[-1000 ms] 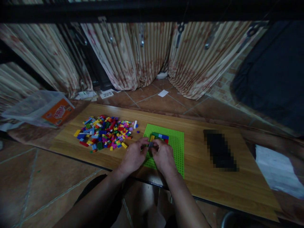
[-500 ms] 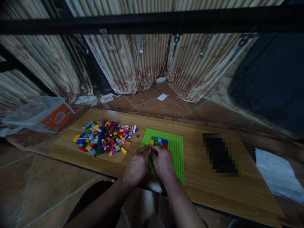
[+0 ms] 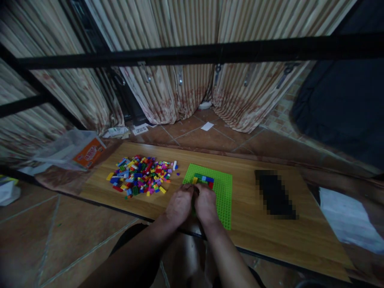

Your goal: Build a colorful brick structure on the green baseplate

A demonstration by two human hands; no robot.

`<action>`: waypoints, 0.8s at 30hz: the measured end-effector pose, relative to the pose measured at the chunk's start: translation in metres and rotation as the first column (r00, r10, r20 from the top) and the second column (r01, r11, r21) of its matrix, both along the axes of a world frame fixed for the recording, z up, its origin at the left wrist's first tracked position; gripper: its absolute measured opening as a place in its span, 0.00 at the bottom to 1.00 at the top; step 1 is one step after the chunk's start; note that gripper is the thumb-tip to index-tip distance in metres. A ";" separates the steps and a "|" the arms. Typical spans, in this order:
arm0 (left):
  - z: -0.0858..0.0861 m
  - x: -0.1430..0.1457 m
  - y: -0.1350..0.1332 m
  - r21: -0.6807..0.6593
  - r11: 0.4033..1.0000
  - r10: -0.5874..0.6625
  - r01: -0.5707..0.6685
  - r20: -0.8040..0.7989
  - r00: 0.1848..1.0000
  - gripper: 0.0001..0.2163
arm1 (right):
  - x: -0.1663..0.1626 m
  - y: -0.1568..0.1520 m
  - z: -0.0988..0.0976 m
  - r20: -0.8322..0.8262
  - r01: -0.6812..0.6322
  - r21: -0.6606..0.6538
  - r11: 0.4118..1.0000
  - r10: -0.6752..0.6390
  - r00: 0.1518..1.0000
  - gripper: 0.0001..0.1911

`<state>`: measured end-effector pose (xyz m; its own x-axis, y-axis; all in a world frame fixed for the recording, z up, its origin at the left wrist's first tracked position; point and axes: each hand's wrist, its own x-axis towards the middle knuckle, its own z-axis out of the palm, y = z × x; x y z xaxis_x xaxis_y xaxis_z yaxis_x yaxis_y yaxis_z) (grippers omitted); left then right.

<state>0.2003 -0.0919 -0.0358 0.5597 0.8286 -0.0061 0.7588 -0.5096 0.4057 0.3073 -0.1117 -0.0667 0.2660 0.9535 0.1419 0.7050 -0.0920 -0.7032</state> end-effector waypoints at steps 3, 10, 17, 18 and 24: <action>-0.001 -0.002 0.000 0.019 1.000 -0.007 0.006 0.025 1.000 0.20 | -0.001 0.000 0.000 -0.001 -0.004 0.020 1.000 0.004 1.000 0.13; -0.024 -0.014 0.006 0.013 1.000 0.019 -0.023 0.239 0.971 0.19 | 0.008 0.000 -0.003 -0.018 -0.021 -0.002 1.000 0.021 1.000 0.14; -0.034 -0.012 0.000 0.071 0.993 0.069 -0.097 0.323 0.944 0.17 | 0.004 0.000 0.005 0.037 -0.045 0.001 0.999 0.045 0.998 0.15; -0.034 -0.011 -0.001 0.090 0.990 0.069 -0.104 0.328 0.942 0.17 | 0.003 0.000 0.006 0.046 -0.047 0.003 0.999 0.047 0.998 0.15; -0.038 -0.009 -0.005 0.161 0.979 0.075 -0.126 0.293 0.953 0.17 | -0.001 -0.002 0.010 0.015 -0.052 0.005 0.999 0.052 0.999 0.17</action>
<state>0.1916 -0.0971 -0.0736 0.4306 0.8540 0.2919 0.6763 -0.5195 0.5222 0.3065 -0.1139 -0.0563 0.2139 0.9652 0.1505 0.7194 -0.0514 -0.6927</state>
